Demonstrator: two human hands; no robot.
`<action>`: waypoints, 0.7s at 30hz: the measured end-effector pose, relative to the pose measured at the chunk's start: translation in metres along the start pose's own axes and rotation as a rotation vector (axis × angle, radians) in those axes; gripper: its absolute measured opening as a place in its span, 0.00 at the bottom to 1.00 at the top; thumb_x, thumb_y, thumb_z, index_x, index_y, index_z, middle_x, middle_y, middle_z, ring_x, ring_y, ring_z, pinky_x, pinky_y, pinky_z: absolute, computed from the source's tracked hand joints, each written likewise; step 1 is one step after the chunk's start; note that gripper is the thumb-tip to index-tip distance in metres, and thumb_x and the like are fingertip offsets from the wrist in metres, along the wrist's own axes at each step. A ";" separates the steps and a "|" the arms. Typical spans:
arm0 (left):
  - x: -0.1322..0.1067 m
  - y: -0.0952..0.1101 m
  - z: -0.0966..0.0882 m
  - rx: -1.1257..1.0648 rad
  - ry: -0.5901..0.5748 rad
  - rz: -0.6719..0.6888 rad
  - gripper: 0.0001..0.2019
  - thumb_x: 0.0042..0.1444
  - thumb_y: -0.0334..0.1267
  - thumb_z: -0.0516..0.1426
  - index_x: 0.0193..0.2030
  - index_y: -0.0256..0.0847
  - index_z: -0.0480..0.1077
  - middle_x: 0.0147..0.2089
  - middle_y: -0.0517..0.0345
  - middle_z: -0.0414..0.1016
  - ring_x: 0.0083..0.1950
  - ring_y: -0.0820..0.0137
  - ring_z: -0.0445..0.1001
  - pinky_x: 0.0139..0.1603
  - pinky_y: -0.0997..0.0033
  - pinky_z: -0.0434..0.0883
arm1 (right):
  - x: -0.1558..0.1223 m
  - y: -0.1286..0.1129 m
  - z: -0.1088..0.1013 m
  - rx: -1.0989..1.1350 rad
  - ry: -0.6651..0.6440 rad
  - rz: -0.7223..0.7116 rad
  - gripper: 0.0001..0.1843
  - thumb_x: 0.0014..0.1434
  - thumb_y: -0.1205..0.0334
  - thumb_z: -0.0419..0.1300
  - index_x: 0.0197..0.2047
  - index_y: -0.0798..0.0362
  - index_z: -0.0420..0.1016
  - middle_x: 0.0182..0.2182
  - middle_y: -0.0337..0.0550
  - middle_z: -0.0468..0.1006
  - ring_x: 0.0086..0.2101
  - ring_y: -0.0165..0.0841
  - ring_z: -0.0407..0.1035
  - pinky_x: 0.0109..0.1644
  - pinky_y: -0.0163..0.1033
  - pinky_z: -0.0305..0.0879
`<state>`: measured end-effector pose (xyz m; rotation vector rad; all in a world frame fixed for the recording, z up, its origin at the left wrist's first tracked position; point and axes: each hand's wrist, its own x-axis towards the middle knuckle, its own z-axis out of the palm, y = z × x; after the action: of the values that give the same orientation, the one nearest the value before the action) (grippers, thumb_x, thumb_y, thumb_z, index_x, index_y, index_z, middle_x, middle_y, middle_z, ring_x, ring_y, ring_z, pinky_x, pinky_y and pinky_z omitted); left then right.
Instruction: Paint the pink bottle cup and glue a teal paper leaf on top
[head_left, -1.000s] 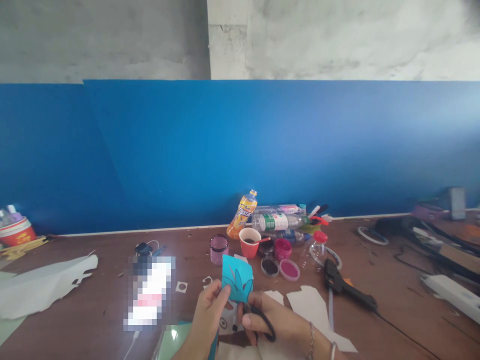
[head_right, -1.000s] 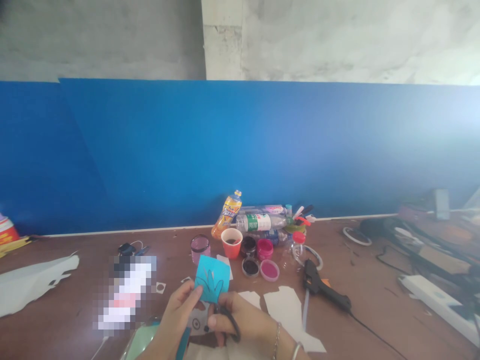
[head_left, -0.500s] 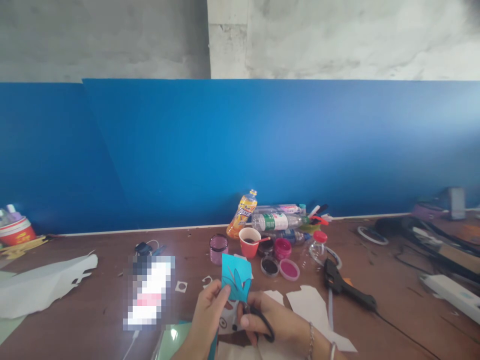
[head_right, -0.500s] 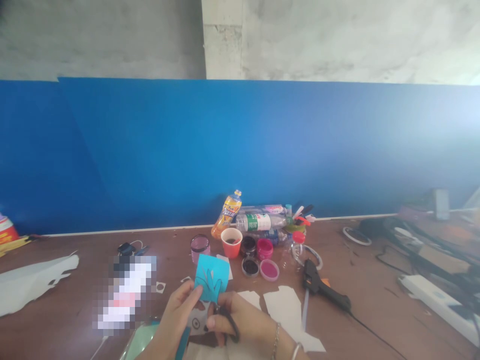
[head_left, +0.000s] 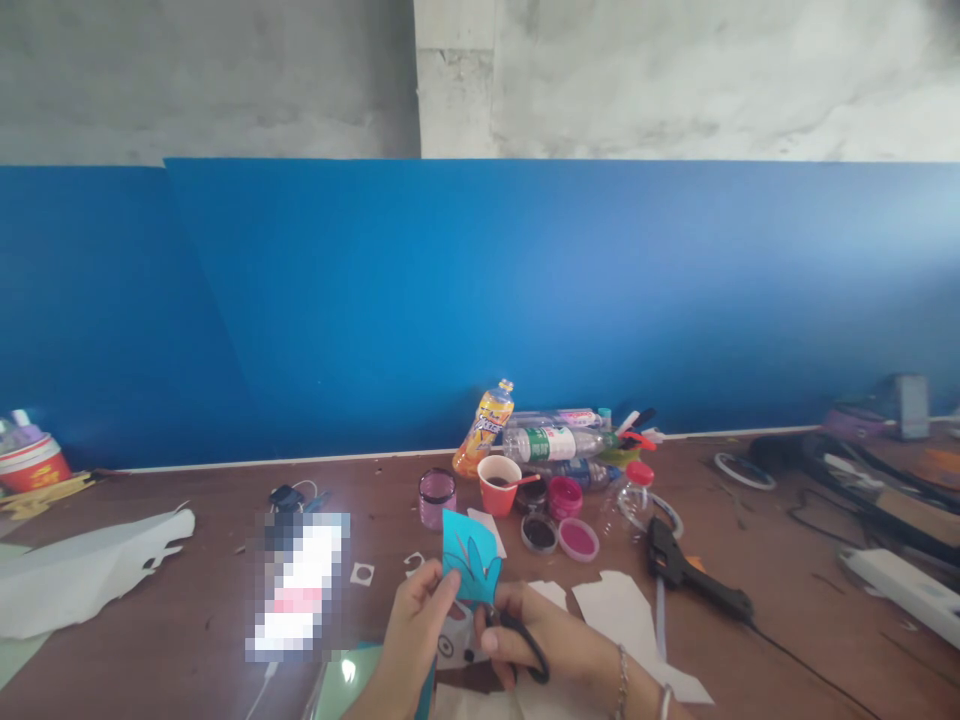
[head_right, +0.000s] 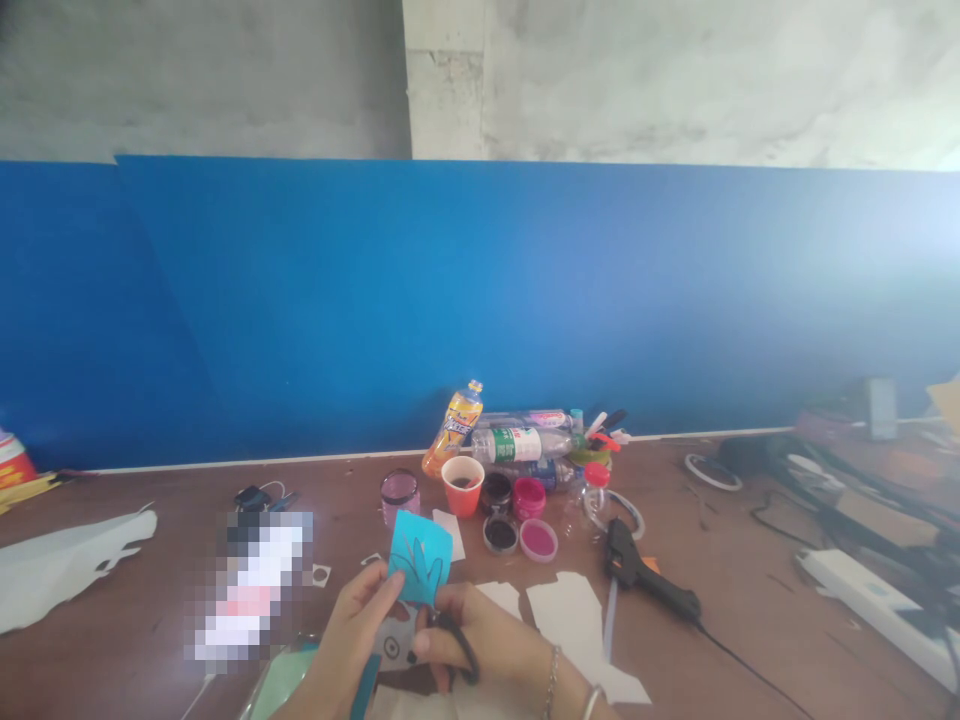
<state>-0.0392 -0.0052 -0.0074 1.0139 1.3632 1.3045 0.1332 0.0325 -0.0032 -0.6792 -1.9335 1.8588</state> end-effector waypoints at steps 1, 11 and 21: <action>0.000 0.000 0.000 0.002 -0.001 -0.003 0.21 0.45 0.59 0.59 0.24 0.40 0.70 0.20 0.61 0.68 0.23 0.71 0.67 0.21 0.75 0.59 | 0.000 -0.001 0.000 0.001 0.005 -0.004 0.26 0.52 0.39 0.61 0.33 0.57 0.69 0.17 0.33 0.69 0.16 0.21 0.54 0.17 0.27 0.46; 0.000 0.001 -0.001 0.017 0.014 0.018 0.20 0.44 0.58 0.59 0.23 0.41 0.70 0.19 0.61 0.68 0.25 0.69 0.68 0.25 0.74 0.62 | 0.000 -0.003 0.001 0.024 0.004 -0.021 0.25 0.52 0.41 0.61 0.32 0.57 0.68 0.17 0.33 0.69 0.16 0.20 0.54 0.18 0.27 0.47; -0.001 0.003 0.000 0.003 0.004 -0.001 0.20 0.45 0.58 0.59 0.23 0.41 0.69 0.19 0.62 0.68 0.24 0.70 0.67 0.24 0.74 0.61 | 0.001 0.007 -0.002 0.005 -0.009 -0.004 0.25 0.52 0.40 0.61 0.33 0.57 0.68 0.17 0.33 0.69 0.16 0.20 0.54 0.17 0.26 0.47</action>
<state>-0.0397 -0.0055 -0.0041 1.0128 1.3694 1.3044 0.1347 0.0348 -0.0101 -0.6661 -1.9340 1.8664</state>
